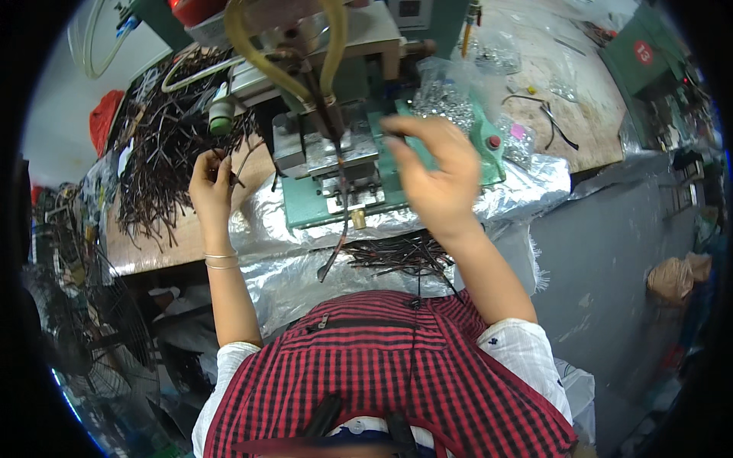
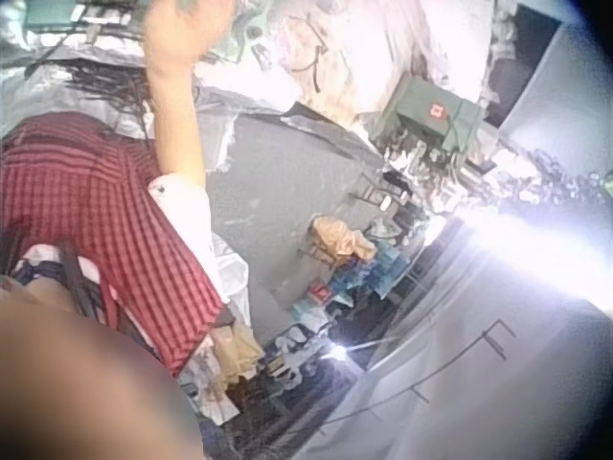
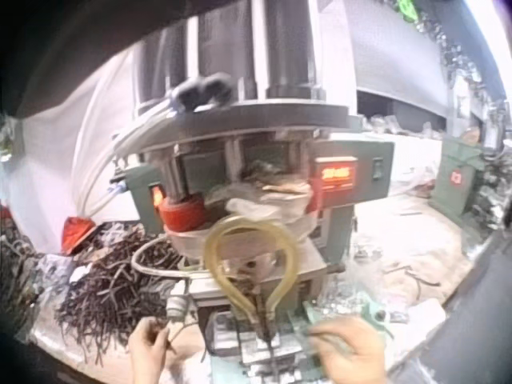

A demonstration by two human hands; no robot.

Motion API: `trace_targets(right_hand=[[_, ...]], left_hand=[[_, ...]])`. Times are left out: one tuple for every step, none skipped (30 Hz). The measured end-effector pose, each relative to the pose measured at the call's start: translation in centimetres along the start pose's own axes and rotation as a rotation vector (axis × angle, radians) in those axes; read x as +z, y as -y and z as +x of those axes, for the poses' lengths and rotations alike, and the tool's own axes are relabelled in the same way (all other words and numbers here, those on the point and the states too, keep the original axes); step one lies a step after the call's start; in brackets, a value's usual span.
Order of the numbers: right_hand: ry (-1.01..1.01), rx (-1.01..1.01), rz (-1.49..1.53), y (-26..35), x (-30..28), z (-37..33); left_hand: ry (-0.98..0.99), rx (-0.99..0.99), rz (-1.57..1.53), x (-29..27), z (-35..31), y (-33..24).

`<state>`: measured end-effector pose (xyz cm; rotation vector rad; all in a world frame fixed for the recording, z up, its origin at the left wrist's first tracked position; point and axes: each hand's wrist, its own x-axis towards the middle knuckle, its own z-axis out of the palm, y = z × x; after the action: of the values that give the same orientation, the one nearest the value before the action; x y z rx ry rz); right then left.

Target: The person repeatedly picks up thin dark rods and small metallic components, inserts them into a machine, and removes the assembled items. The person handles the components one at a time and places the finished items into a tray.

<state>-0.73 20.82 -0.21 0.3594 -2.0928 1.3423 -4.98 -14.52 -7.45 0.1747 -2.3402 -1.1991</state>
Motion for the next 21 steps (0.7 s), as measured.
trace_targets(right_hand=[[-0.059,0.018,0.111,-0.8,2.0,0.3],[-0.069,0.094,0.161,-0.5,3.3,0.7],[-0.091,0.176,0.260,-0.6,4.4,0.7],[-0.114,0.214,0.299,-0.1,5.0,0.6],[-0.130,0.258,0.337,0.1,5.4,0.2],[-0.130,0.277,0.371,0.0,5.4,0.1],[-0.128,0.299,0.411,-0.1,5.5,0.0],[-0.128,0.317,0.452,0.0,5.6,0.0],[-0.099,0.328,0.497,0.5,5.6,0.1],[-0.075,0.336,0.541,1.3,5.4,0.5],[-0.050,0.343,0.585,2.1,5.2,0.8],[-0.018,0.338,0.549,2.5,5.1,0.9],[-0.028,0.362,0.560,3.1,4.7,1.0],[-0.028,0.386,0.579,3.8,4.5,1.0],[-0.029,0.411,0.597,4.3,4.2,0.8],[0.024,0.390,0.617,4.6,3.7,0.1],[0.087,0.360,0.586,4.6,3.0,0.3],[0.150,0.332,0.555,4.6,2.3,0.7],[0.204,0.303,0.525,4.5,1.4,0.8],[0.188,0.287,0.482,3.2,1.0,1.1],[0.152,0.265,0.343,0.8,0.4,1.3]], left_hand=[[-0.001,0.000,-0.121,0.7,-0.2,-0.5],[-0.019,0.040,-0.167,1.2,-0.3,1.0],[-0.033,0.046,-0.233,1.8,-0.7,0.3],[-0.062,0.053,-0.357,2.5,-1.6,-1.2],[-0.092,0.052,-0.478,2.9,-2.4,-2.9],[-0.105,0.097,-0.481,3.1,-2.9,-4.0],[-0.119,0.141,-0.478,2.9,-3.4,-5.1],[-0.136,0.192,-0.476,2.7,-3.6,-6.3],[-0.157,0.311,-0.511,2.5,-3.9,-7.3],[-0.174,0.436,-0.549,2.5,-3.9,-8.5],[-0.193,0.561,-0.587,2.2,-3.9,-9.9],[-0.154,0.674,-0.466,1.3,-4.4,-11.3],[-0.137,0.750,-0.440,1.2,-4.9,-12.8],[-0.095,0.839,-0.363,1.0,-5.5,-13.8],[-0.052,0.928,-0.284,0.8,-6.0,-14.4],[0.027,0.994,-0.160,0.3,-6.5,-14.8],[0.109,1.056,-0.035,0.1,-6.9,-15.1],[0.141,1.088,-0.061,1.1,-6.7,-15.7],[0.141,1.140,-0.072,2.1,-6.6,-15.7],[0.132,1.175,-0.067,3.1,-6.4,-15.6],[0.122,1.209,-0.061,4.0,-6.2,-15.4]])
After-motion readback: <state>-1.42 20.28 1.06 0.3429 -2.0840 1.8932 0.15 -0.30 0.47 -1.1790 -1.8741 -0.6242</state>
